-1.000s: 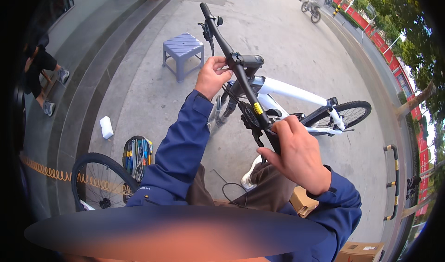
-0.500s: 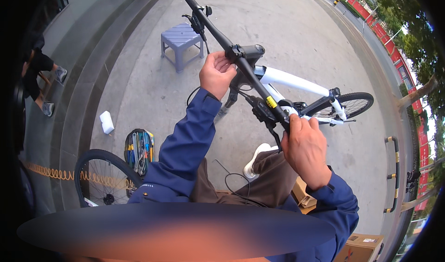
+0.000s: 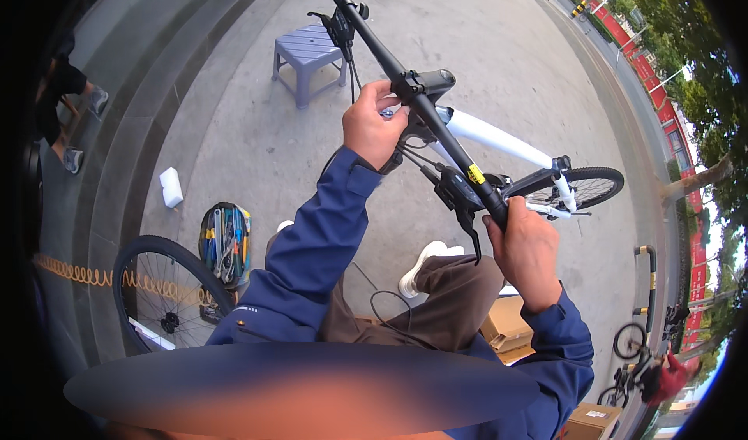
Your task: The person assembles a bicycle outdoors, using an Allen key to tighten bolts on the handlebar stem and installing a handlebar mount. They unwrap a handlebar grip, attach it to the handlebar, and secure it with bolts. The person also adjusts brake and gear cables on the handlebar.
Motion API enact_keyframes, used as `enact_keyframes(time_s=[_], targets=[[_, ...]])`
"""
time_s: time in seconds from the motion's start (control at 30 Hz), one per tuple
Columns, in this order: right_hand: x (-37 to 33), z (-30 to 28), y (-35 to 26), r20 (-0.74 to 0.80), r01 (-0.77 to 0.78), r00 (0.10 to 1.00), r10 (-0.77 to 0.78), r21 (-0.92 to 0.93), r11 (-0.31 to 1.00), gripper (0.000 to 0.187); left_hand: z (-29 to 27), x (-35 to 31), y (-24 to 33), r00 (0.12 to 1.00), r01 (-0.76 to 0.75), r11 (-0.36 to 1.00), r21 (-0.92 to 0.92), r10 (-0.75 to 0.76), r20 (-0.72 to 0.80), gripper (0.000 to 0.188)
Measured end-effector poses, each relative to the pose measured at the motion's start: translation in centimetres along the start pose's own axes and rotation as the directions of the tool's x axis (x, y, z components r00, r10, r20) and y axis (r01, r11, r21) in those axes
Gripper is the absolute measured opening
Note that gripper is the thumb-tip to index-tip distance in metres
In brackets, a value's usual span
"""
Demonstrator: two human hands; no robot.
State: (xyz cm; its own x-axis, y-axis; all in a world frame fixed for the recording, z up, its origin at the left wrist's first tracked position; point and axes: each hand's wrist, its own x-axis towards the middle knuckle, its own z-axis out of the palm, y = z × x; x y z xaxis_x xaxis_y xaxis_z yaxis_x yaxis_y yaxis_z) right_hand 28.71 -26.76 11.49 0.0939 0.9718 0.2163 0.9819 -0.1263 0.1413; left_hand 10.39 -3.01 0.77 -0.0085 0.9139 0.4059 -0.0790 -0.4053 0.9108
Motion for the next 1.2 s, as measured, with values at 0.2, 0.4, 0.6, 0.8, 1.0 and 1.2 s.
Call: enact_keyframes(time_s=[0.2, 0.4, 0.6, 0.8, 1.0, 1.2], targets=[[1.0, -1.1, 1.4, 0.198, -0.069, 0.98, 0.004, 0.325, 0.943, 0.034, -1.5, -0.1, -0.1, 0.969, -0.02, 0.966, -0.257, -0.044, -0.242, 0.021], [2.0, -0.4, 2.9, 0.271, -0.101, 0.961, -0.059, 0.539, 0.836, 0.034, -3.6, 3.7, -3.8, 0.877, 0.179, 0.678, -0.713, -0.438, -0.196, 0.021], [2.1, 0.1, 3.6, 0.369, -0.196, 0.929, -0.036, 0.572, 0.796, 0.034, -4.7, 6.5, -7.7, 0.881, 0.314, 0.419, -0.852, -0.463, 0.098, 0.022], [2.2, 0.0, 3.8, 0.358, -0.145, 0.929, -0.097, 0.592, 0.793, 0.032, -2.1, 7.8, -9.4, 0.852, 0.523, 0.253, -0.814, -0.134, 0.506, 0.048], [2.4, 0.0, 4.1, 0.414, -0.203, 0.905, -0.097, 0.621, 0.757, 0.032, -2.3, 9.2, -8.1, 0.802, 0.492, 0.518, -0.7, 0.044, 0.596, 0.055], [2.3, -0.1, 3.9, 0.467, -0.26, 0.88, -0.084, 0.624, 0.737, 0.034, -1.8, 9.5, -6.9, 0.835, 0.349, 0.713, -0.608, 0.058, 0.547, 0.064]])
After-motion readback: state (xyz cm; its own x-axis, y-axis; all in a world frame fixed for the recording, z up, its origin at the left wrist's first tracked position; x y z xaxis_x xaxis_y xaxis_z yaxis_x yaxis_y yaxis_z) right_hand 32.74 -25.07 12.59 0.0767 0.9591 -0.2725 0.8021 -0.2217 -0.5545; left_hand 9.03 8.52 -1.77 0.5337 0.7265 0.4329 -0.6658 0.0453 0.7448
